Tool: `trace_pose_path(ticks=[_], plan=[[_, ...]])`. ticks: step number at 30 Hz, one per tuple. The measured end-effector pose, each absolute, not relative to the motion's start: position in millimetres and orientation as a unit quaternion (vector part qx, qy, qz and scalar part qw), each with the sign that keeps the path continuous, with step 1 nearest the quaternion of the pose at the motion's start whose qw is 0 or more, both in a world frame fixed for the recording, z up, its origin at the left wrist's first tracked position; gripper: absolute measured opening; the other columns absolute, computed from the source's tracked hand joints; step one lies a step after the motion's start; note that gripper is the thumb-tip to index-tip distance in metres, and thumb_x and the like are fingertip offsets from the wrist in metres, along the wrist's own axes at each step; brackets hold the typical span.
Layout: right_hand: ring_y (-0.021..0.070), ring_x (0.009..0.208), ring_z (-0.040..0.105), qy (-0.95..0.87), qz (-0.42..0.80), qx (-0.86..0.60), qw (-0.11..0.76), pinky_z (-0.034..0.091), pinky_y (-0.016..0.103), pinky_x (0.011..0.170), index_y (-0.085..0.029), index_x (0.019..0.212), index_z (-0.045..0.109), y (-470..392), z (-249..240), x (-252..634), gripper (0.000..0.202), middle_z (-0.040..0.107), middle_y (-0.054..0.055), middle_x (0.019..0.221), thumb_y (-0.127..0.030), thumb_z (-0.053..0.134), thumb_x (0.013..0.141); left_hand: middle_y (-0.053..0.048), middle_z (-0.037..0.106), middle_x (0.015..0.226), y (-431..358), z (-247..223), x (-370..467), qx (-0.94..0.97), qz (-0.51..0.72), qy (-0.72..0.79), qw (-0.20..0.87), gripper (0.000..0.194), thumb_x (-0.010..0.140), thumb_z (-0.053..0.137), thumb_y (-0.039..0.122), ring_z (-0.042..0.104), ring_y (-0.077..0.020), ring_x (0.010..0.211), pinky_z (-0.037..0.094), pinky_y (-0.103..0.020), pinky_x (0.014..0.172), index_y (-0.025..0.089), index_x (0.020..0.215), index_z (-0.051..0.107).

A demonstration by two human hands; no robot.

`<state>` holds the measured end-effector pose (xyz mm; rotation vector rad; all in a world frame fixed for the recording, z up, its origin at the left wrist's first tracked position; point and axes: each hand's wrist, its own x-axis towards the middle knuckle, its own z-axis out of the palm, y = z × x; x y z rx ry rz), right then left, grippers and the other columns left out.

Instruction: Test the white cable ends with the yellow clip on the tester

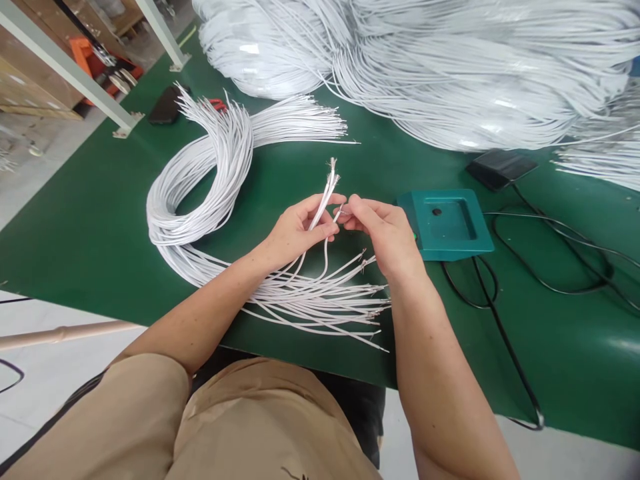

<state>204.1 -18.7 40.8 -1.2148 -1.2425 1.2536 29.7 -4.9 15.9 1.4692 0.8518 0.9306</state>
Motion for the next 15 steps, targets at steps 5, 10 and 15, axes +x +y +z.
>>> trace_pose_path(ticks=[5, 10, 15], plan=[[0.0132, 0.068, 0.057, -0.566, 0.450, -0.526, 0.448, 0.046, 0.027, 0.069, -0.016, 0.073, 0.070, -20, 40, 201, 0.026, 0.068, 0.001, 0.072, -0.041, 0.075, 0.076, 0.002, 0.063, 0.077, -4, 16, 27, 0.625, 0.390, 0.370, 0.566, 0.047, 0.081, 0.075, 0.029, 0.062, -0.0091, 0.072, 0.051, -0.023, 0.076, 0.019, 0.125, 0.061], [0.0136, 0.071, 0.057, -0.652, 0.344, -0.518, 0.434, 0.045, 0.028, 0.071, -0.017, 0.077, 0.070, -18, 32, 204, 0.014, 0.068, 0.002, 0.077, -0.022, 0.059, 0.084, 0.002, 0.061, 0.075, -2, 14, 27, 0.599, 0.383, 0.372, 0.597, 0.049, 0.081, 0.075, 0.027, 0.060, -0.0076, 0.065, 0.046, -0.018, 0.060, 0.019, 0.127, 0.060], [0.0139, 0.071, 0.056, -0.683, 0.262, -0.549, 0.404, 0.044, 0.029, 0.070, -0.017, 0.075, 0.067, -17, 34, 209, 0.011, 0.067, 0.002, 0.078, -0.014, 0.057, 0.078, 0.000, 0.062, 0.080, -1, 10, 27, 0.574, 0.382, 0.343, 0.638, 0.051, 0.084, 0.073, 0.029, 0.062, -0.0084, 0.069, 0.044, -0.017, 0.056, 0.021, 0.131, 0.058]])
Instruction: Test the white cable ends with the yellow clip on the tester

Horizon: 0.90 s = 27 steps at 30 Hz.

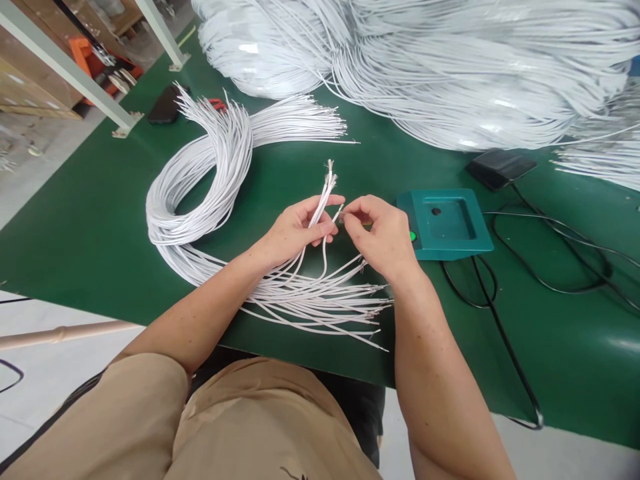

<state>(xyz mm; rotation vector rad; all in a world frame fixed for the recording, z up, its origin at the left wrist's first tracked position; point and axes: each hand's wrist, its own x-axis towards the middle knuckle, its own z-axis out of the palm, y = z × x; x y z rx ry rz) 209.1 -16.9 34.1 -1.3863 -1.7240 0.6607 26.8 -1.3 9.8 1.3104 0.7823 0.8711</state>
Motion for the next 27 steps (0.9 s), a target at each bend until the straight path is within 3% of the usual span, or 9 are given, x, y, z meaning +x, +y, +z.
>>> trace_pose_path(ticks=[2, 5, 8, 11, 16, 27], plan=[[0.0135, 0.072, 0.058, -0.621, 0.359, -0.553, 0.423, 0.046, 0.029, 0.072, -0.017, 0.084, 0.070, -17, 38, 210, 0.014, 0.068, 0.001, 0.079, -0.015, 0.058, 0.077, 0.000, 0.062, 0.081, -1, 9, 26, 0.575, 0.381, 0.343, 0.637, 0.054, 0.084, 0.073, 0.029, 0.062, -0.0088, 0.070, 0.044, -0.017, 0.057, 0.023, 0.135, 0.056], [0.0121, 0.071, 0.058, -0.509, 0.515, -0.516, 0.457, 0.049, 0.027, 0.073, -0.017, 0.093, 0.073, -17, 41, 208, 0.020, 0.066, 0.002, 0.079, -0.029, 0.061, 0.083, 0.000, 0.062, 0.080, -2, 11, 26, 0.587, 0.375, 0.356, 0.623, 0.059, 0.084, 0.073, 0.030, 0.062, -0.0102, 0.071, 0.043, -0.018, 0.056, 0.023, 0.139, 0.052], [0.0103, 0.067, 0.056, -0.458, 0.574, -0.484, 0.476, 0.049, 0.025, 0.070, -0.017, 0.090, 0.074, -18, 39, 203, 0.031, 0.064, 0.002, 0.076, -0.046, 0.067, 0.083, 0.000, 0.063, 0.079, -4, 13, 28, 0.608, 0.368, 0.359, 0.605, 0.064, 0.084, 0.072, 0.030, 0.062, -0.0112, 0.071, 0.042, -0.019, 0.054, 0.023, 0.143, 0.048], [0.0097, 0.063, 0.055, -0.425, 0.622, -0.450, 0.479, 0.049, 0.025, 0.067, -0.016, 0.082, 0.073, -18, 35, 201, 0.036, 0.063, 0.002, 0.071, -0.053, 0.072, 0.079, -0.001, 0.064, 0.078, -5, 15, 31, 0.624, 0.367, 0.357, 0.590, 0.064, 0.085, 0.070, 0.027, 0.062, -0.0115, 0.071, 0.042, -0.019, 0.054, 0.020, 0.144, 0.046], [0.0099, 0.062, 0.055, -0.373, 0.694, -0.409, 0.461, 0.050, 0.025, 0.067, -0.015, 0.073, 0.070, -16, 33, 205, 0.035, 0.061, 0.001, 0.068, -0.049, 0.079, 0.074, 0.000, 0.063, 0.079, -7, 14, 31, 0.649, 0.380, 0.343, 0.563, 0.060, 0.086, 0.066, 0.021, 0.060, -0.0095, 0.070, 0.043, -0.019, 0.057, 0.019, 0.143, 0.049], [0.0098, 0.070, 0.059, -0.323, 0.749, -0.374, 0.440, 0.054, 0.027, 0.079, -0.016, 0.089, 0.076, -15, 31, 211, 0.026, 0.067, 0.001, 0.075, -0.034, 0.083, 0.071, 0.001, 0.058, 0.078, -5, 11, 28, 0.657, 0.386, 0.364, 0.536, 0.055, 0.090, 0.063, 0.033, 0.050, -0.0083, 0.063, 0.043, -0.021, 0.060, 0.024, 0.142, 0.051]])
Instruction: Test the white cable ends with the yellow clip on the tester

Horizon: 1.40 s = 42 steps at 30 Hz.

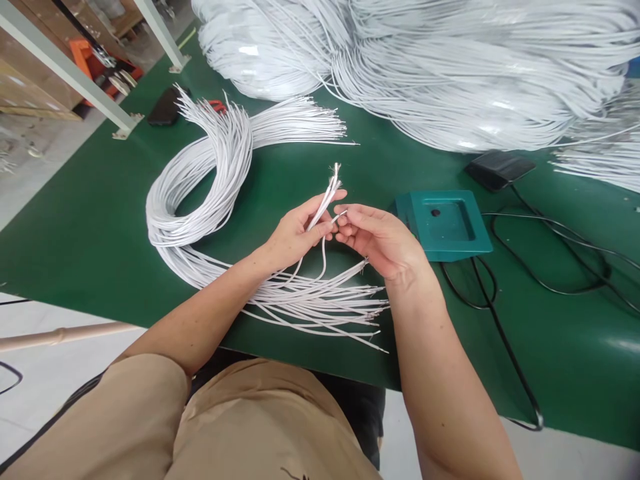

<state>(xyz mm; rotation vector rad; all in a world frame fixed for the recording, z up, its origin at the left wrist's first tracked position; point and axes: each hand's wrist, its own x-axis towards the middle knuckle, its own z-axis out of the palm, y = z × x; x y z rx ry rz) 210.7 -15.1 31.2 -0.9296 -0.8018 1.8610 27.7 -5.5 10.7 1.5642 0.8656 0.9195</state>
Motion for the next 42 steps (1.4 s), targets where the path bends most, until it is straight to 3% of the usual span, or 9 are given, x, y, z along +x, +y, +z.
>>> trace_pose_path(ticks=[5, 9, 12, 15, 20, 30, 38, 42], plan=[[0.0070, 0.066, 0.056, -0.345, 0.704, -0.418, 0.460, 0.051, 0.022, 0.072, -0.015, 0.088, 0.077, -17, 33, 207, 0.023, 0.067, 0.001, 0.076, -0.029, 0.082, 0.070, -0.001, 0.058, 0.081, -5, 10, 29, 0.654, 0.385, 0.363, 0.540, 0.054, 0.090, 0.063, 0.035, 0.052, -0.0092, 0.068, 0.043, -0.020, 0.061, 0.023, 0.142, 0.052], [0.0068, 0.064, 0.056, -0.361, 0.673, -0.442, 0.470, 0.050, 0.021, 0.069, -0.014, 0.080, 0.077, -18, 37, 205, 0.014, 0.068, 0.001, 0.075, -0.023, 0.079, 0.070, -0.004, 0.062, 0.089, -6, 14, 31, 0.672, 0.392, 0.360, 0.515, 0.043, 0.091, 0.061, 0.037, 0.054, -0.0099, 0.073, 0.046, -0.021, 0.066, 0.020, 0.130, 0.061], [0.0081, 0.064, 0.057, -0.371, 0.655, -0.451, 0.479, 0.051, 0.022, 0.067, -0.014, 0.073, 0.075, -18, 39, 204, 0.015, 0.067, 0.003, 0.074, -0.028, 0.074, 0.075, -0.004, 0.063, 0.090, -7, 16, 31, 0.685, 0.392, 0.372, 0.489, 0.038, 0.091, 0.061, 0.036, 0.056, -0.0100, 0.073, 0.048, -0.022, 0.070, 0.018, 0.124, 0.063], [0.0089, 0.065, 0.058, -0.388, 0.638, -0.457, 0.484, 0.050, 0.023, 0.067, -0.014, 0.073, 0.075, -18, 39, 204, 0.022, 0.067, 0.003, 0.073, -0.036, 0.073, 0.077, -0.002, 0.062, 0.086, -6, 14, 30, 0.692, 0.389, 0.375, 0.479, 0.042, 0.090, 0.062, 0.033, 0.057, -0.0097, 0.071, 0.048, -0.024, 0.073, 0.019, 0.130, 0.060], [0.0084, 0.066, 0.059, -0.403, 0.609, -0.483, 0.483, 0.050, 0.023, 0.071, -0.017, 0.082, 0.077, -19, 39, 202, 0.016, 0.070, 0.001, 0.074, -0.028, 0.077, 0.071, 0.001, 0.060, 0.080, -5, 11, 27, 0.685, 0.387, 0.371, 0.494, 0.050, 0.090, 0.063, 0.030, 0.059, -0.0098, 0.071, 0.048, -0.023, 0.073, 0.019, 0.138, 0.054], [0.0110, 0.066, 0.062, -0.448, 0.520, -0.523, 0.505, 0.053, 0.027, 0.071, -0.017, 0.079, 0.077, -19, 37, 196, 0.012, 0.073, 0.001, 0.075, -0.023, 0.073, 0.070, -0.002, 0.061, 0.084, -6, 14, 32, 0.675, 0.401, 0.354, 0.508, 0.041, 0.089, 0.062, 0.033, 0.055, -0.0097, 0.072, 0.047, -0.020, 0.063, 0.020, 0.128, 0.061], [0.0115, 0.066, 0.063, -0.459, 0.518, -0.516, 0.505, 0.054, 0.027, 0.070, -0.016, 0.080, 0.077, -18, 34, 199, 0.013, 0.073, 0.002, 0.077, -0.025, 0.074, 0.071, -0.005, 0.065, 0.100, -6, 15, 30, 0.682, 0.390, 0.353, 0.507, 0.043, 0.090, 0.061, 0.029, 0.057, -0.0088, 0.074, 0.048, -0.020, 0.067, 0.019, 0.132, 0.059], [0.0117, 0.066, 0.062, -0.466, 0.512, -0.518, 0.503, 0.054, 0.028, 0.070, -0.016, 0.078, 0.074, -17, 35, 197, 0.012, 0.071, 0.001, 0.074, -0.025, 0.072, 0.070, -0.003, 0.064, 0.093, -6, 13, 30, 0.681, 0.382, 0.358, 0.512, 0.043, 0.091, 0.060, 0.029, 0.057, -0.0088, 0.074, 0.048, -0.021, 0.068, 0.021, 0.133, 0.058]])
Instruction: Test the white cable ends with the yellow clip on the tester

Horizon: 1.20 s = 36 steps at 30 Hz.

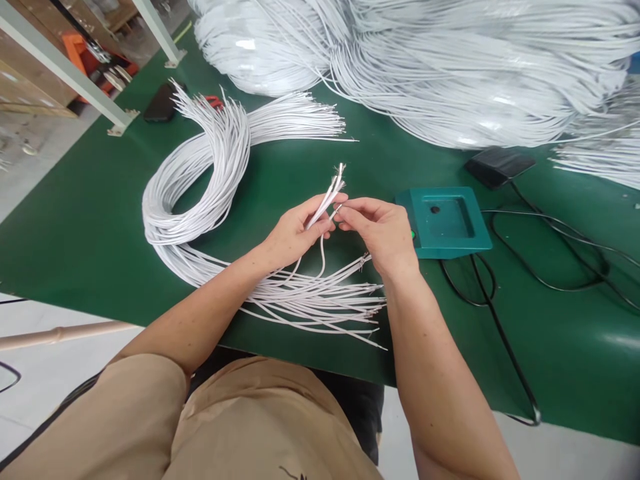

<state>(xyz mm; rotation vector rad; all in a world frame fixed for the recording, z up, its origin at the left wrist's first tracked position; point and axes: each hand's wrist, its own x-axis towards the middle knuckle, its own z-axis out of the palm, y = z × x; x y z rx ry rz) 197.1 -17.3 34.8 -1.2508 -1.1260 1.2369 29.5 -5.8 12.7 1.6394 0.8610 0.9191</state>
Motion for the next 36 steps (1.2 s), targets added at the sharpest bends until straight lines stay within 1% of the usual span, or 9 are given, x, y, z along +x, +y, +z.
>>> trace_pose_path(ticks=[5, 10, 15, 17, 20, 23, 26, 31, 36], plan=[[0.0115, 0.063, 0.060, -0.462, 0.502, -0.532, 0.501, 0.053, 0.027, 0.068, -0.016, 0.070, 0.067, -18, 33, 194, 0.005, 0.064, -0.001, 0.065, -0.020, 0.065, 0.068, -0.001, 0.060, 0.084, -6, 10, 29, 0.687, 0.369, 0.367, 0.507, 0.038, 0.092, 0.058, 0.032, 0.057, -0.0092, 0.071, 0.047, -0.021, 0.068, 0.021, 0.129, 0.059], [0.0116, 0.064, 0.062, -0.448, 0.537, -0.543, 0.465, 0.054, 0.026, 0.068, -0.016, 0.067, 0.066, -18, 40, 197, 0.003, 0.065, 0.000, 0.068, -0.019, 0.065, 0.066, 0.000, 0.058, 0.082, -4, 10, 26, 0.675, 0.374, 0.372, 0.516, 0.040, 0.092, 0.060, 0.033, 0.058, -0.0093, 0.069, 0.046, -0.020, 0.063, 0.021, 0.129, 0.056], [0.0116, 0.069, 0.061, -0.469, 0.523, -0.527, 0.479, 0.053, 0.028, 0.072, -0.017, 0.085, 0.069, -19, 41, 200, 0.019, 0.069, 0.002, 0.081, -0.034, 0.066, 0.078, 0.000, 0.059, 0.083, -3, 9, 24, 0.669, 0.380, 0.373, 0.519, 0.040, 0.091, 0.061, 0.032, 0.060, -0.0092, 0.072, 0.046, -0.019, 0.065, 0.022, 0.129, 0.055], [0.0126, 0.071, 0.060, -0.520, 0.483, -0.528, 0.466, 0.051, 0.028, 0.072, -0.018, 0.084, 0.068, -19, 36, 199, 0.019, 0.069, 0.002, 0.081, -0.036, 0.066, 0.081, 0.001, 0.059, 0.082, -4, 10, 25, 0.663, 0.378, 0.375, 0.527, 0.040, 0.090, 0.063, 0.031, 0.060, -0.0090, 0.071, 0.046, -0.019, 0.063, 0.021, 0.128, 0.056], [0.0139, 0.069, 0.056, -0.634, 0.332, -0.548, 0.433, 0.045, 0.029, 0.070, -0.018, 0.074, 0.064, -19, 28, 197, 0.014, 0.065, 0.002, 0.073, -0.025, 0.061, 0.086, 0.001, 0.059, 0.078, -4, 13, 28, 0.609, 0.382, 0.377, 0.584, 0.044, 0.085, 0.069, 0.030, 0.059, -0.0086, 0.067, 0.044, -0.019, 0.057, 0.020, 0.126, 0.056], [0.0185, 0.078, 0.054, -0.762, 0.116, -0.511, 0.381, 0.042, 0.032, 0.075, -0.018, 0.074, 0.061, -17, 23, 199, 0.025, 0.063, 0.007, 0.080, -0.019, 0.046, 0.094, 0.000, 0.061, 0.075, -5, 19, 32, 0.489, 0.386, 0.386, 0.681, 0.046, 0.078, 0.075, 0.026, 0.059, -0.0079, 0.062, 0.039, -0.017, 0.049, 0.016, 0.120, 0.059], [0.0221, 0.084, 0.052, -0.829, -0.004, -0.480, 0.287, 0.040, 0.035, 0.077, -0.018, 0.080, 0.064, -16, 23, 206, 0.033, 0.064, 0.010, 0.087, -0.020, 0.037, 0.099, -0.001, 0.062, 0.074, -5, 21, 35, 0.419, 0.377, 0.410, 0.717, 0.042, 0.075, 0.075, 0.021, 0.059, -0.0066, 0.061, 0.032, -0.014, 0.044, 0.013, 0.114, 0.061], [0.0281, 0.099, 0.053, -0.797, -0.070, -0.567, 0.196, 0.032, 0.046, 0.101, -0.015, 0.104, 0.067, -16, 28, 221, 0.023, 0.069, 0.012, 0.102, -0.019, 0.047, 0.094, -0.002, 0.067, 0.080, -1, 12, 37, 0.489, 0.368, 0.454, 0.648, 0.046, 0.077, 0.072, 0.020, 0.065, -0.0095, 0.067, 0.029, -0.013, 0.040, 0.016, 0.121, 0.058], [0.0251, 0.087, 0.055, -0.799, -0.042, -0.586, 0.129, 0.035, 0.041, 0.095, -0.013, 0.092, 0.067, -15, 29, 226, 0.023, 0.070, 0.012, 0.089, -0.007, 0.045, 0.089, -0.002, 0.068, 0.080, 4, 5, 41, 0.548, 0.341, 0.478, 0.596, 0.049, 0.076, 0.071, 0.021, 0.070, -0.0144, 0.071, 0.033, -0.014, 0.038, 0.015, 0.122, 0.056]])
